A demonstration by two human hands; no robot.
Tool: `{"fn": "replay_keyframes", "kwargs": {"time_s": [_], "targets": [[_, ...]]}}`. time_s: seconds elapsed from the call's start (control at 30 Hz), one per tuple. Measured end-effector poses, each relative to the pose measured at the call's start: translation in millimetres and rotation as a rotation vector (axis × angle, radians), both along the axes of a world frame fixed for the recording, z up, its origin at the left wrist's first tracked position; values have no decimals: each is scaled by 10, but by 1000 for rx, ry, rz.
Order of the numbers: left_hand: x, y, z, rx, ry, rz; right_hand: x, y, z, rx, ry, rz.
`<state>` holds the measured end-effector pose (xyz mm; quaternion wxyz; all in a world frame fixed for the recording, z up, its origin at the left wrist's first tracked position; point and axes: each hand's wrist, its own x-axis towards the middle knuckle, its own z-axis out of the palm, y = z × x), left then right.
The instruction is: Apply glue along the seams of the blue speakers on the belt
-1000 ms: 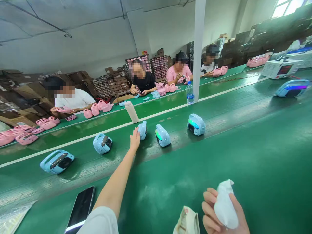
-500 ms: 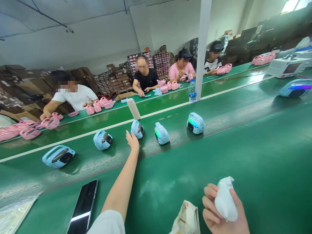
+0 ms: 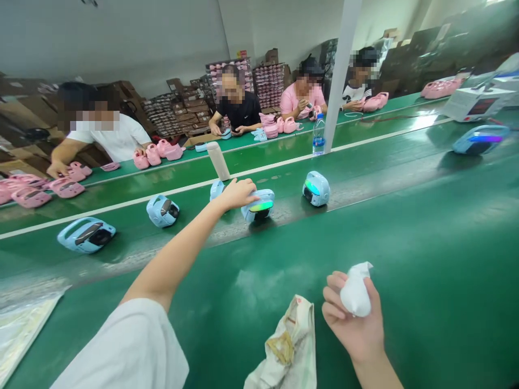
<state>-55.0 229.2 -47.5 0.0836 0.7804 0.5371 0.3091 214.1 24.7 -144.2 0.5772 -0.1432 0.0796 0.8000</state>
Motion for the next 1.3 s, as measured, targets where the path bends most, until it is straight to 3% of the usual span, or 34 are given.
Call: {"fn": "replay_keyframes", "kwargs": {"time_s": [0.13, 0.27, 0.37, 0.53, 0.67, 0.83, 0.93, 1.03, 1.3], "targets": [[-8, -531, -101, -192, 13, -101, -31, -11, 87, 20, 7, 21], [73, -1115, -430, -278, -132, -19, -86, -95, 284, 28, -29, 55], [119, -1391, -678, -284, -242, -1, -96, -180, 455, 81, -132, 63], [115, -1428, -954, -190, -343, -108, -61, -263, 632, 74, -268, 34], [149, -1253, -1019, -137, -415, -129, -48, -254, 681, 67, -410, -27], [266, -1045, -936, -113, -590, -67, -33, -259, 757, 218, -677, -220], [343, -1044, -821, -166, -743, -48, 6, -315, 806, 334, -793, -307], [425, -1209, -641, -226, -923, -59, 43, -393, 837, 372, -866, -370], [618, -1911, -30, -415, -1324, -170, 116, -578, 957, 496, -1110, -557]]}}
